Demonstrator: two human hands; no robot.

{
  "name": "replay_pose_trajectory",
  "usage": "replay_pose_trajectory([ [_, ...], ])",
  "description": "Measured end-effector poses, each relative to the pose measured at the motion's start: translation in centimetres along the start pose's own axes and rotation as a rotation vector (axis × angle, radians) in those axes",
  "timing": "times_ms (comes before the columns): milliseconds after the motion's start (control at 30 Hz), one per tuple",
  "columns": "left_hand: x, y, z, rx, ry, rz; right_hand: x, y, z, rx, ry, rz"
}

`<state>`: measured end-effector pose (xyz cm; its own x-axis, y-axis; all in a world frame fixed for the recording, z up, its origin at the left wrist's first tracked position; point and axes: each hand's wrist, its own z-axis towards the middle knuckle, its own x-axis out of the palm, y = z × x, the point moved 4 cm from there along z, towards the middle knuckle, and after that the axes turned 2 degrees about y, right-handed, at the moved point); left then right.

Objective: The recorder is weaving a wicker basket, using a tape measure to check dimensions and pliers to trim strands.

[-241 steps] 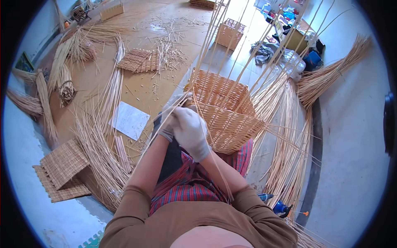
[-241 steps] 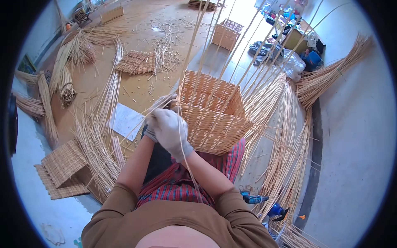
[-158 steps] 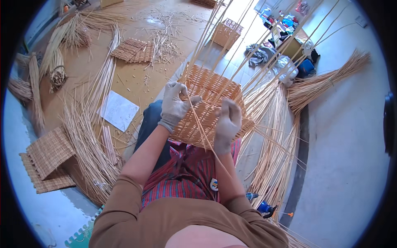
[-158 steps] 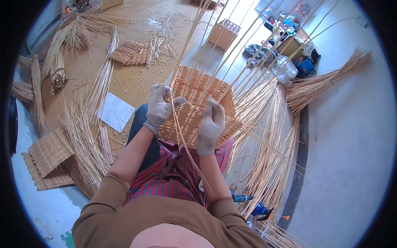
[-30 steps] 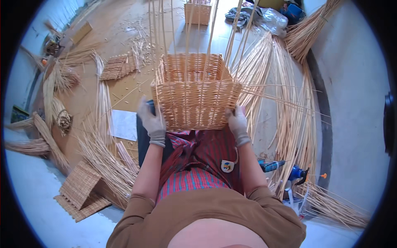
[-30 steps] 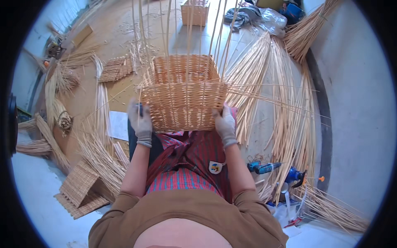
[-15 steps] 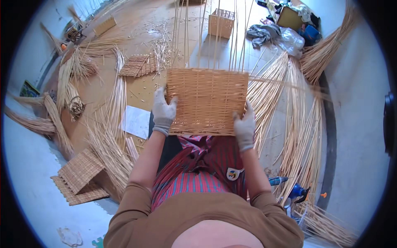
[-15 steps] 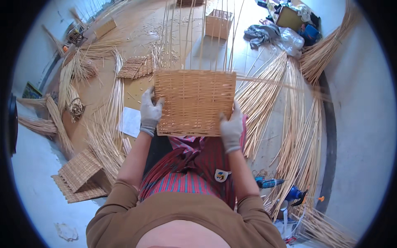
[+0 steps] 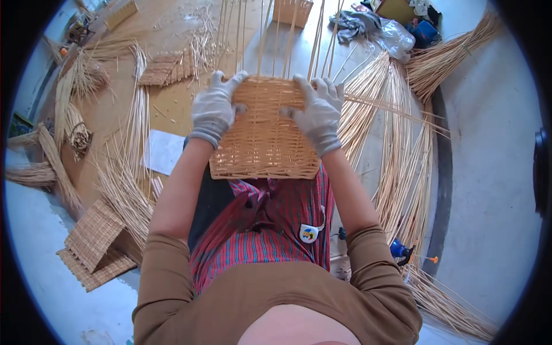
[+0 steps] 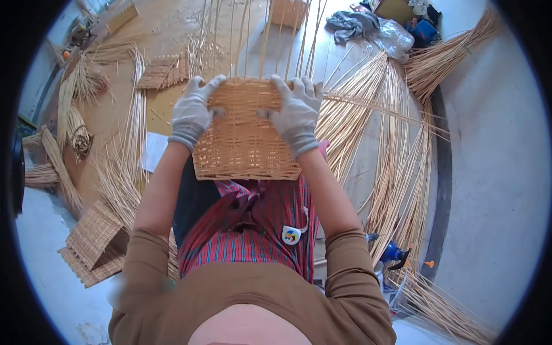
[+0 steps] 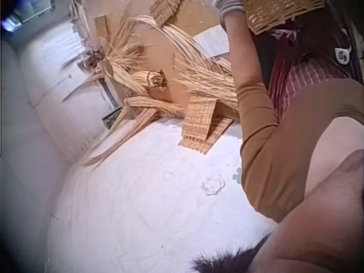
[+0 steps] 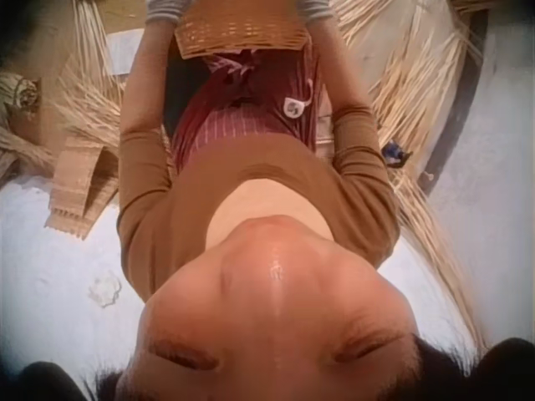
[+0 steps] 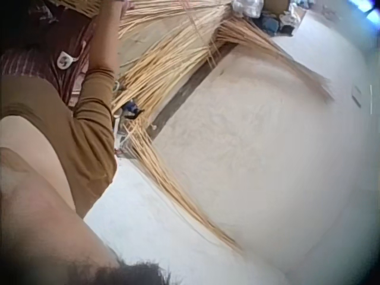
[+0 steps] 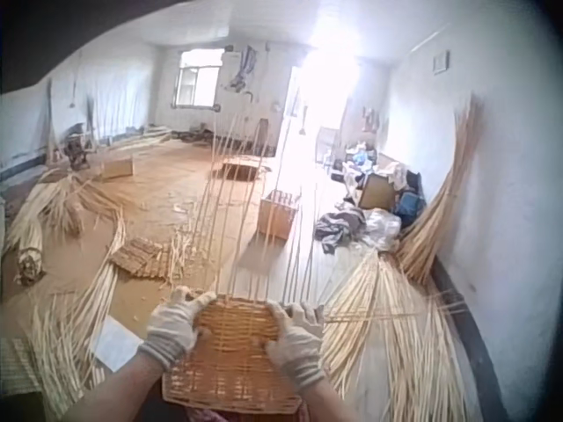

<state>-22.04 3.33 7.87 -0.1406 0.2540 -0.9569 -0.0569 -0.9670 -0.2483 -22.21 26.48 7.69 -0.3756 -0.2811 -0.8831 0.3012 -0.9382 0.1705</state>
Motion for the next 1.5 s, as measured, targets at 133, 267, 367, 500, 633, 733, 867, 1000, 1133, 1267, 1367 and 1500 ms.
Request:
replay_pose_trajectory([
  [133, 0.6, 0.4, 0.1, 0.031, -0.023, -0.027, 0.0, 0.3, 0.4, 0.056, 0.040, 0.002],
  [267, 1.2, 2.1, 0.0, 0.041, -0.034, 0.003, -0.7, 1.6, -4.3, -0.081, -0.038, 0.140],
  [367, 1.4, 3.1, -0.1, 0.059, -0.058, -0.046, -1.6, 2.1, -13.9, -0.173, 0.389, 0.440],
  [500, 3.6, 2.1, -3.4, 0.308, -0.399, -0.236, -2.2, 1.3, -26.7, -0.138, 0.919, 0.240],
  [633, 8.6, -1.2, -12.0, 0.277, 0.130, -0.804, -3.9, 0.7, -29.0, 0.055, 0.963, 0.375],
  [733, 10.5, -8.0, -18.4, 0.262, 0.592, -1.328, -4.7, 0.4, -28.7, 0.198, 0.703, 0.688],
  [867, 9.7, -13.8, -21.6, 0.477, 0.961, -1.159, -3.3, 1.4, -27.1, 0.123, 0.247, 0.900],
  [1000, 11.3, -12.9, -21.6, 0.366, 0.987, -1.095, -0.9, 1.5, -27.8, 0.230, 0.249, 1.066],
  [1133, 10.1, -11.9, -20.5, 0.541, 0.776, -0.712, -1.1, -2.7, -26.7, 0.419, 0.392, 1.660],
  [1267, 12.0, -6.8, -19.4, 0.341, 0.561, -0.351, -0.6, -10.5, -26.2, 0.618, 0.142, 1.713],
  [1367, 14.0, -5.6, -19.0, 0.178, 0.653, -0.611, 11.7, -18.0, -36.1, 0.999, 0.098, 1.188],
  [1500, 13.7, -5.7, -17.1, -0.181, 0.500, -1.305, 25.8, -17.8, -53.2, 0.676, 1.025, 0.310],
])
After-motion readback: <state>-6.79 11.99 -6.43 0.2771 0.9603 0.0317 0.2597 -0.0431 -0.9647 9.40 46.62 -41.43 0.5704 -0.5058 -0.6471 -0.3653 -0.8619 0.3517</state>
